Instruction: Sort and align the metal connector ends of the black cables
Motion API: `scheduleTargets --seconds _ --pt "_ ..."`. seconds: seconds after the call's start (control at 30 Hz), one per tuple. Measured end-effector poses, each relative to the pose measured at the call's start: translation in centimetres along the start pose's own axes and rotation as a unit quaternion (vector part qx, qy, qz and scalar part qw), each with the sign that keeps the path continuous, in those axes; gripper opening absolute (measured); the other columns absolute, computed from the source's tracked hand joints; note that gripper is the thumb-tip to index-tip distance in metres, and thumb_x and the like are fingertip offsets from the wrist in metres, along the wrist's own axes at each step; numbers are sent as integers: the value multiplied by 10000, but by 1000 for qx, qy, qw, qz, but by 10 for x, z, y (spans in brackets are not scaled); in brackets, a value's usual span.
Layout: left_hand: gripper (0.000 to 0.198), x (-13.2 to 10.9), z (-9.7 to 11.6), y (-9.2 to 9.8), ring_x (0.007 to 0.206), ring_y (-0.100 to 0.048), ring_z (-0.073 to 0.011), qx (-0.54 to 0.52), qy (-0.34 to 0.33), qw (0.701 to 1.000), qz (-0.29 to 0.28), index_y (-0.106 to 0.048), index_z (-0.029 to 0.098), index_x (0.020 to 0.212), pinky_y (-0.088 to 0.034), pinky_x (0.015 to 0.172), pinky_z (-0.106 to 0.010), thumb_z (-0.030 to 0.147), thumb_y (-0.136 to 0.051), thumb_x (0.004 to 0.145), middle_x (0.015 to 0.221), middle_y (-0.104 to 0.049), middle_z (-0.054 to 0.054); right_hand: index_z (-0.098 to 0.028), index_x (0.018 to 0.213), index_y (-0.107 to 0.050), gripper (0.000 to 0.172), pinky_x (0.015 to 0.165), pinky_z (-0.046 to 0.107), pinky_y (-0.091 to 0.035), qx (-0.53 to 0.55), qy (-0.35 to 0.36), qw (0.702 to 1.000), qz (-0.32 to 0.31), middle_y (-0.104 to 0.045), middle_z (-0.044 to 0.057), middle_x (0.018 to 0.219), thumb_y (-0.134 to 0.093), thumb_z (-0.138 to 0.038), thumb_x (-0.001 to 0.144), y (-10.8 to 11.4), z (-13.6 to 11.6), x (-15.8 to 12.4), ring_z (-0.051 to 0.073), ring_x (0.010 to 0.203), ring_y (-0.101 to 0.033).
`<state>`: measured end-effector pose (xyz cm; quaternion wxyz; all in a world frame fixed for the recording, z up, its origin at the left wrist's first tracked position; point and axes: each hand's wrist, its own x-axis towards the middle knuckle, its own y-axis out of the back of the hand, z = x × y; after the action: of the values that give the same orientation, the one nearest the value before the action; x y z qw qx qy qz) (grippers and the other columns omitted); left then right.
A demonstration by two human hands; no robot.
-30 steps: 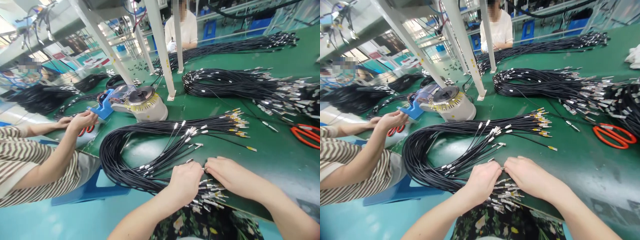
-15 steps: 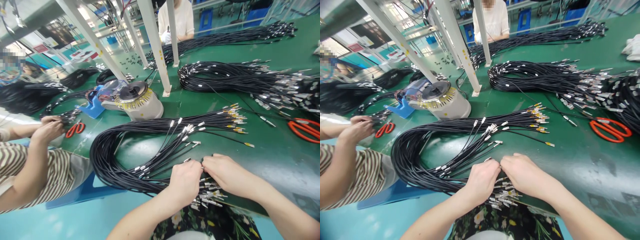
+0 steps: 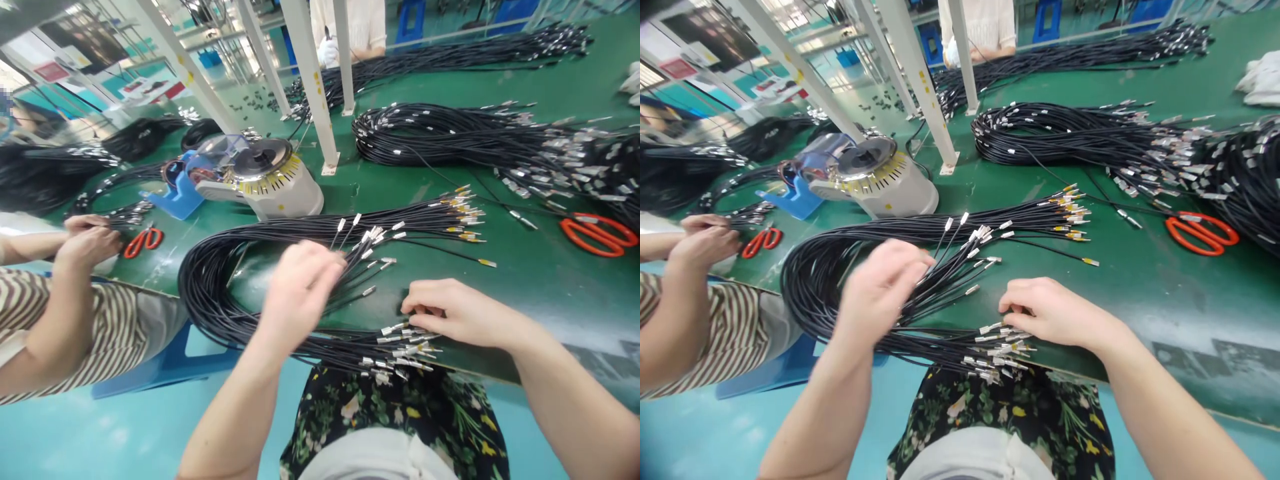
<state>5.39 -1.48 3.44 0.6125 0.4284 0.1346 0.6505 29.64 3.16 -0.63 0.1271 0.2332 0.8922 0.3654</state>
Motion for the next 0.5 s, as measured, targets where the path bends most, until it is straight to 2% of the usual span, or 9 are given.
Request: scheduleTargets --seconds 0.07,0.13,0.17,0.2,0.27,0.33,0.4,0.47,0.5 --pt "163 2 -16 19 593 -511 -96 -84 89 980 157 -639 189 881 -437 559 -238 245 -486 863 867 -605 -26 -210 836 -611 110 636 231 -397 -45 -25 998 -22 -575 14 828 -502 -197 837 -2 1 -3 148 715 -544" --pt "200 3 -31 24 440 -410 -49 -158 145 933 290 -621 186 928 -373 412 -201 283 -455 872 848 -581 -17 -212 785 -593 120 630 232 -391 -64 -34 996 -42 -557 10 835 -488 -179 833 -4 2 -3 146 711 -536" --pt "207 3 -36 20 424 -405 -40 -182 157 916 321 -605 185 960 -370 393 -194 290 -451 869 873 -573 -20 -209 754 -580 142 624 231 -387 -65 -34 996 -46 -550 8 825 -472 -176 841 -5 3 -2 142 699 -529" --pt "217 3 -37 14 455 -451 -42 -192 162 913 322 -579 191 1018 -401 414 -195 284 -470 855 947 -566 -33 -205 729 -565 169 619 231 -383 -63 -34 996 -44 -542 8 809 -453 -179 852 -6 3 -1 140 685 -522" --pt "382 -1 -30 -6 646 -575 -87 -179 154 939 250 -468 227 1183 -485 542 -223 245 -537 807 1194 -484 -79 -200 719 -540 198 612 234 -375 -47 -33 998 -27 -534 7 773 -422 -200 878 -6 2 1 140 669 -509" --pt "565 -10 -13 -28 837 -581 -144 -119 111 976 143 -317 249 1301 -501 646 -261 220 -561 793 1322 -379 -115 -199 736 -514 197 608 238 -366 -22 -33 999 -4 -532 3 735 -402 -223 896 -5 1 2 144 661 -497" --pt "395 -22 7 -47 885 -546 -191 -12 15 1000 -3 -421 199 1214 -480 741 -342 239 -518 833 1172 -511 -105 -200 731 -482 203 598 239 -355 -3 -30 999 10 -519 -8 692 -389 -240 907 -5 -1 2 142 638 -476" --pt "194 -33 20 -61 852 -516 -223 99 -42 987 -115 -546 170 1017 -451 743 -395 264 -452 876 949 -588 -82 -204 717 -450 217 571 234 -337 4 -33 999 21 -490 -25 648 -375 -250 916 -6 -4 3 134 598 -445" --pt "188 -37 24 -66 822 -505 -227 139 -53 978 -149 -570 162 918 -442 727 -400 261 -411 894 864 -589 -75 -206 716 -437 222 557 232 -327 5 -39 999 25 -475 -32 634 -366 -255 921 -6 -5 3 130 581 -430"
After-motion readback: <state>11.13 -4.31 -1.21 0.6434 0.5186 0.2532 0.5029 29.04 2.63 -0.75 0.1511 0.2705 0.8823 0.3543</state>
